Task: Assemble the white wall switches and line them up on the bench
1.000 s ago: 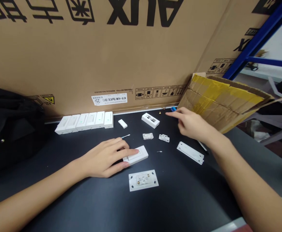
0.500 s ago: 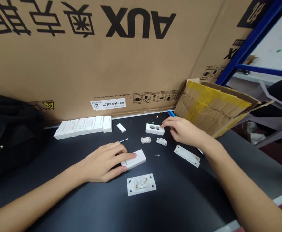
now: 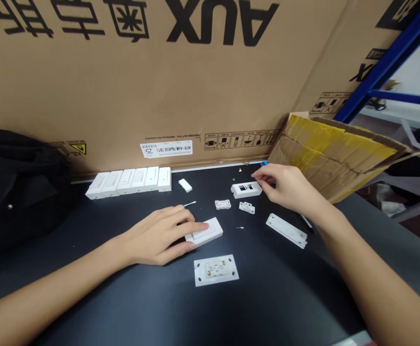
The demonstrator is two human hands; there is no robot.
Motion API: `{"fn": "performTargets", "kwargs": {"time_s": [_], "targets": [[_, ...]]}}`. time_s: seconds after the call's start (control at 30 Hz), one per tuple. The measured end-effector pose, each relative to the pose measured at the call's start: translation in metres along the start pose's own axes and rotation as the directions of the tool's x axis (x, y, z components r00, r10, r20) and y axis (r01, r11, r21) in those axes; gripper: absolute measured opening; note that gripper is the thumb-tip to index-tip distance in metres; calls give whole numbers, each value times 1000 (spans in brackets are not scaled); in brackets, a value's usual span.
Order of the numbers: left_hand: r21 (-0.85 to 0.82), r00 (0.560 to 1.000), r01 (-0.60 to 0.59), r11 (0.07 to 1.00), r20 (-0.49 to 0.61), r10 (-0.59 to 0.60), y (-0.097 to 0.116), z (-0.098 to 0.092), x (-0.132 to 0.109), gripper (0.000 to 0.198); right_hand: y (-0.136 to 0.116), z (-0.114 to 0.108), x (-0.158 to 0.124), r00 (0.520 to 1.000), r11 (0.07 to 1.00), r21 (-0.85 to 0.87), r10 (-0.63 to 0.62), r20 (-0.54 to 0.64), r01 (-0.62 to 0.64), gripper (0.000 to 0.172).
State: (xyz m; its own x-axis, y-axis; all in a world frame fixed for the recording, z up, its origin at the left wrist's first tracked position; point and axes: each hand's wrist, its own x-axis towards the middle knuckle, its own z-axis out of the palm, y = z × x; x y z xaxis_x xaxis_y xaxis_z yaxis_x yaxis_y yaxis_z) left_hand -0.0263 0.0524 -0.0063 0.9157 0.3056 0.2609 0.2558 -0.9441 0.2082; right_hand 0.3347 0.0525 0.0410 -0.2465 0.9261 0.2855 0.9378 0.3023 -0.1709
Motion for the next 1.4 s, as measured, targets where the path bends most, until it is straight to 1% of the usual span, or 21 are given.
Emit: {"fn": "performTargets", "kwargs": {"time_s": [0.07,0.13,0.2,0.27,0.37,0.43,0.5,0.6,0.67,0.77,0.9,0.97,1.07,1.13,1.23,1.4], "targets": [[-20,1000,18,1000,-12,-18,0,0,0,38,-16,-1,-1,999,997,72,-38,-29,40,22],[-52,999,29,998,-30,-31,0,0,0,38,-31,0,-3,991,972,200,-116,-59,126,17],[-89,998,35,995,-43,-39,-1,1,-1,39,-46,4,-5,976,944,250,-198,-86,214,14],[-121,999,32,992,-39,-37,-1,2,-2,42,-59,8,-7,958,912,291,-278,-74,288,13],[-153,1000,7,988,-26,-11,-2,2,-3,45,-74,15,-9,944,854,415,-326,-47,315,14],[-180,1000,2,984,-22,-6,-2,1,-3,39,-81,18,-10,945,818,491,-324,-35,299,15],[-206,1000,-1,979,-16,-2,0,0,-3,28,-84,20,-11,949,796,540,-313,-19,274,17],[-224,1000,-1,974,0,1,0,0,-4,14,-83,21,-11,961,788,572,-278,-1,228,16],[-219,1000,11,976,-5,-13,0,1,-4,12,-81,23,-10,971,785,589,-239,2,192,14],[-198,999,23,980,-23,-28,-3,4,-4,18,-81,24,-10,980,754,643,-195,22,136,9],[-206,1000,-2,979,-27,-3,-6,5,-3,38,-90,28,-11,982,674,736,-175,77,62,5],[-208,999,-21,978,-40,13,-7,5,-2,47,-96,31,-11,984,628,778,-156,88,30,8],[-193,998,-14,981,-57,3,-7,6,-2,52,-104,37,-12,989,585,811,-118,92,-6,16],[-201,997,11,979,-74,-27,-7,6,-2,51,-107,42,-12,990,583,812,-101,96,-19,20],[-234,993,37,971,-100,-62,-7,7,-1,51,-111,49,-13,994,596,803,-84,68,-4,18],[-252,992,61,966,-95,-87,-6,6,0,49,-116,58,-14,999,598,801,-44,11,17,16]]}}
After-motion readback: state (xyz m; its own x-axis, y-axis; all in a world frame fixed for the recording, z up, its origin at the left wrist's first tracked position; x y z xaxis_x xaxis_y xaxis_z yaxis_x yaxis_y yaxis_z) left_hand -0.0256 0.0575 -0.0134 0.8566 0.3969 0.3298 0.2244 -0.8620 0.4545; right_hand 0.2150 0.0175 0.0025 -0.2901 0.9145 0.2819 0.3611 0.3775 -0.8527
